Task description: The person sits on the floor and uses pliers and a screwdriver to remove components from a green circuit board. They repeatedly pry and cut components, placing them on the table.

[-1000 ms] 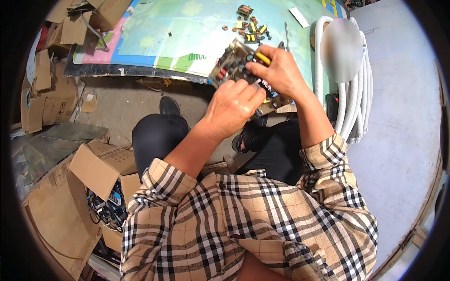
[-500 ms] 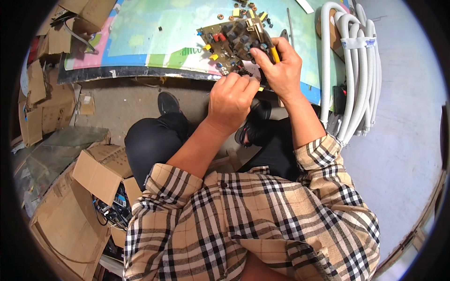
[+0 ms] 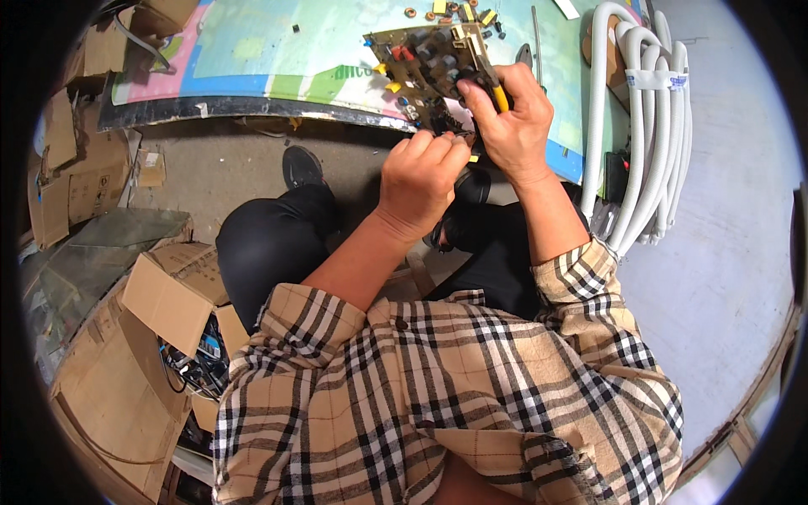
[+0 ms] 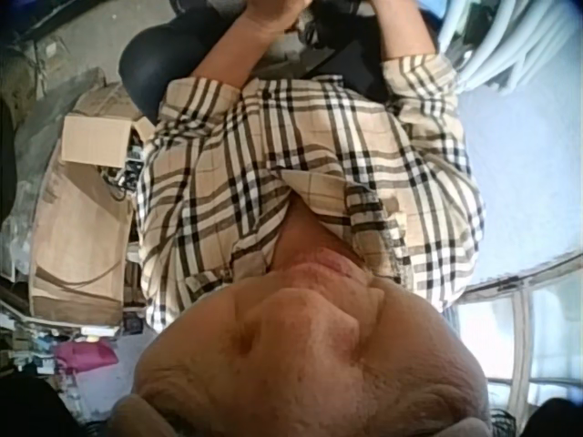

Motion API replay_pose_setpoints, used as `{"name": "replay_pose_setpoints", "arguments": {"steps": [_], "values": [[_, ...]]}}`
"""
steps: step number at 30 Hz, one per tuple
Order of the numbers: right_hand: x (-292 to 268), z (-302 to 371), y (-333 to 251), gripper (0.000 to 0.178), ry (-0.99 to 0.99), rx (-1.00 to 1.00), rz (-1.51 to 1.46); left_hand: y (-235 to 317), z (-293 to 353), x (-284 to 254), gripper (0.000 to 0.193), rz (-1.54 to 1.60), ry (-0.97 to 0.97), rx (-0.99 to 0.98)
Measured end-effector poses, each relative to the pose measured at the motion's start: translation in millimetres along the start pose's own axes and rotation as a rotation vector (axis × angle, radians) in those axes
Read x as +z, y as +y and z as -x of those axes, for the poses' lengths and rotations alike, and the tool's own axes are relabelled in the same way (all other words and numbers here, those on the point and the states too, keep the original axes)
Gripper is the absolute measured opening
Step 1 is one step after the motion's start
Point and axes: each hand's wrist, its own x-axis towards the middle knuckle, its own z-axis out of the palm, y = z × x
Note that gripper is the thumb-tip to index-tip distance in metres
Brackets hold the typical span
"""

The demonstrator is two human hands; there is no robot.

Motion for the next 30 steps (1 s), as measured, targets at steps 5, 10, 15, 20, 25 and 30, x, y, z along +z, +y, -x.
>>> {"name": "replay_pose_setpoints", "arguments": {"steps": [5, 10, 15, 20, 25, 30], "values": [[1.2, -0.9, 2.4, 0.02, 0.006, 0.041, -0.007, 0.8, 1.1, 2.4, 0.01, 0.03, 0.054, -0.057], [4.3, -0.4, 3.6, 0.02, 0.02, 0.088, 0.005, 5.5, 3.4, 3.7, 0.014, -0.001, 0.05, -0.106], [6.9, -2.7, 4.4, 0.02, 0.027, 0.105, -0.014, 5.8, 5.3, 5.0, 0.018, -0.023, 0.057, -0.114], [7.8, -4.3, 6.2, 0.02, 0.016, 0.116, -0.004, 6.2, 6.4, 9.5, 0.018, -0.025, 0.088, -0.124], [9.3, -6.2, 5.3, 0.021, 0.015, 0.095, 0.028, 7.5, 9.7, 12.9, 0.017, -0.044, 0.113, -0.147], [9.7, -8.0, 2.8, 0.021, -0.001, 0.084, 0.025, 5.1, 11.5, 15.9, 0.017, -0.042, 0.139, -0.131]]}}
